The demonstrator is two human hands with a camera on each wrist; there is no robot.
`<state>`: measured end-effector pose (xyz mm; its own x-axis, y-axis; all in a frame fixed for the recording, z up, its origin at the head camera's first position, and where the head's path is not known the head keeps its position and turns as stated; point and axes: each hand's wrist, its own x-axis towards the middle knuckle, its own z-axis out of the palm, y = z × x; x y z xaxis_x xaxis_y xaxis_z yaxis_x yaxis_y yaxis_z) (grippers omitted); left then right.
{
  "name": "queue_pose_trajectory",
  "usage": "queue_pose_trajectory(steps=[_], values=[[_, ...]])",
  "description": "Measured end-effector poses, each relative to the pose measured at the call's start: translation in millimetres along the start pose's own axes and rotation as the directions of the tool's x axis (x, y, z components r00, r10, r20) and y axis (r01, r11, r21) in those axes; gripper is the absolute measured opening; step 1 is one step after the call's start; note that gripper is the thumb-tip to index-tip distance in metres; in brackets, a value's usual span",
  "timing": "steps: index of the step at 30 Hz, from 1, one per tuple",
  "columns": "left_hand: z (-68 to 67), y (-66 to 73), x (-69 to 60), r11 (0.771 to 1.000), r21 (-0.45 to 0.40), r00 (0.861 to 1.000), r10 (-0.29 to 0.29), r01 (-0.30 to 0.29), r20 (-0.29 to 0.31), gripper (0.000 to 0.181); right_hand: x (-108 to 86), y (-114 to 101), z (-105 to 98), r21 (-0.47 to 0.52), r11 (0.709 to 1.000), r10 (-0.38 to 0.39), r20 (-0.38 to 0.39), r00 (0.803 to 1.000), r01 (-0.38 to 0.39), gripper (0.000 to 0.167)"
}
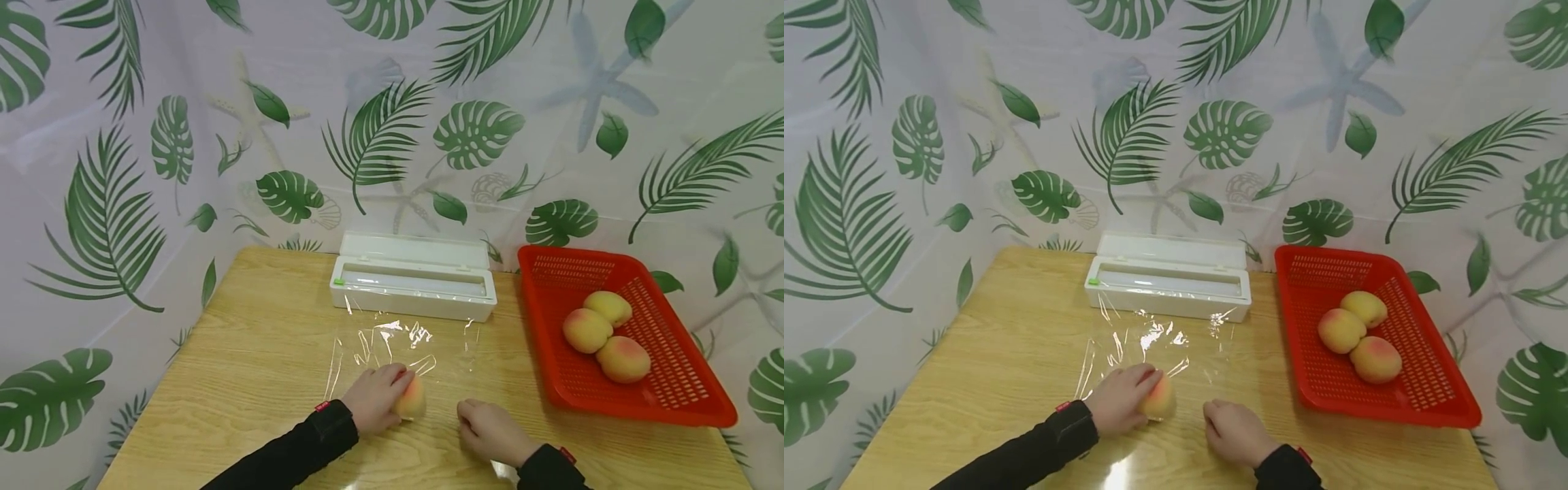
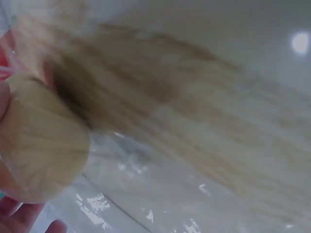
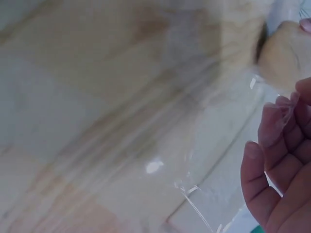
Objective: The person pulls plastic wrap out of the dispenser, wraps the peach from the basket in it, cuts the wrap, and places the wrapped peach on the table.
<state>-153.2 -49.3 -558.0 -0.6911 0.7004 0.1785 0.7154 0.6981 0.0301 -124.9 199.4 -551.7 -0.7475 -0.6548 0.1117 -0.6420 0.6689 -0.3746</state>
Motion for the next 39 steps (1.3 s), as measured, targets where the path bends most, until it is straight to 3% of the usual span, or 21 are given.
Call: queue_pose_trajectory(steps=[3, 6, 9, 13, 15, 18, 21, 25, 28, 33, 39], values=[[-6.3, -2.4, 7.6, 0.999, -0.04, 1.0, 0.008, -0.007, 0.015, 0.076, 0.7, -3.0, -4.6, -0.037, 0.999, -0.016, -0.101, 0.995, 0.012, 0.025], [-10.6, -7.7, 14.3, 0.996, -0.092, 0.999, 0.005, -0.001, 0.041, 0.075, 3.7, -13.8, -11.8, -0.123, 0.991, -0.075, -0.217, 0.973, 0.049, 0.023], [-10.6, -16.1, 19.9, 0.988, -0.155, 0.997, -0.009, 0.021, 0.078, 0.072, 8.1, -31.3, -17.6, -0.212, 0.967, -0.205, -0.303, 0.931, 0.144, 0.017], [-10.4, -28.3, 25.7, 0.96, -0.268, 0.991, -0.055, 0.086, 0.122, 0.061, 15.0, -56.4, -17.2, -0.248, 0.921, -0.372, -0.339, 0.864, 0.3, 0.006], [-11.1, -33.3, 29.5, 0.944, -0.312, 0.987, -0.068, 0.11, 0.142, 0.056, 18.3, -65.4, -12.7, -0.262, 0.904, -0.412, -0.32, 0.853, 0.338, 0.01], [-13.4, -39.1, 35.6, 0.931, -0.348, 0.984, -0.05, 0.108, 0.172, 0.053, 25.0, -72.2, -1.2, -0.312, 0.887, -0.426, -0.269, 0.864, 0.34, 0.013], [-15.4, -42.5, 41.4, 0.928, -0.362, 0.98, -0.016, 0.088, 0.199, 0.053, 32.0, -71.7, 11.4, -0.372, 0.879, -0.394, -0.216, 0.894, 0.297, 0.027], [-14.2, -46.6, 47.8, 0.937, -0.341, 0.972, 0.007, 0.076, 0.236, 0.055, 41.1, -65.0, 20.5, -0.423, 0.879, -0.313, -0.167, 0.935, 0.219, 0.036], [-15.3, -51.0, 53.8, 0.929, -0.362, 0.97, 0.022, 0.069, 0.242, 0.052, 46.5, -59.8, 20.6, -0.444, 0.882, -0.241, -0.14, 0.96, 0.156, 0.039], [-15.6, -62.6, 60.9, 0.873, -0.483, 0.969, 0.052, 0.074, 0.243, 0.046, 53.9, -54.9, 19.0, -0.483, 0.871, -0.174, -0.142, 0.974, 0.085, 0.04], [-15.5, -74.6, 61.1, 0.798, -0.594, 0.966, 0.069, 0.096, 0.249, 0.044, 64.5, -49.5, 14.3, -0.494, 0.867, -0.153, -0.141, 0.978, 0.065, 0.041]])
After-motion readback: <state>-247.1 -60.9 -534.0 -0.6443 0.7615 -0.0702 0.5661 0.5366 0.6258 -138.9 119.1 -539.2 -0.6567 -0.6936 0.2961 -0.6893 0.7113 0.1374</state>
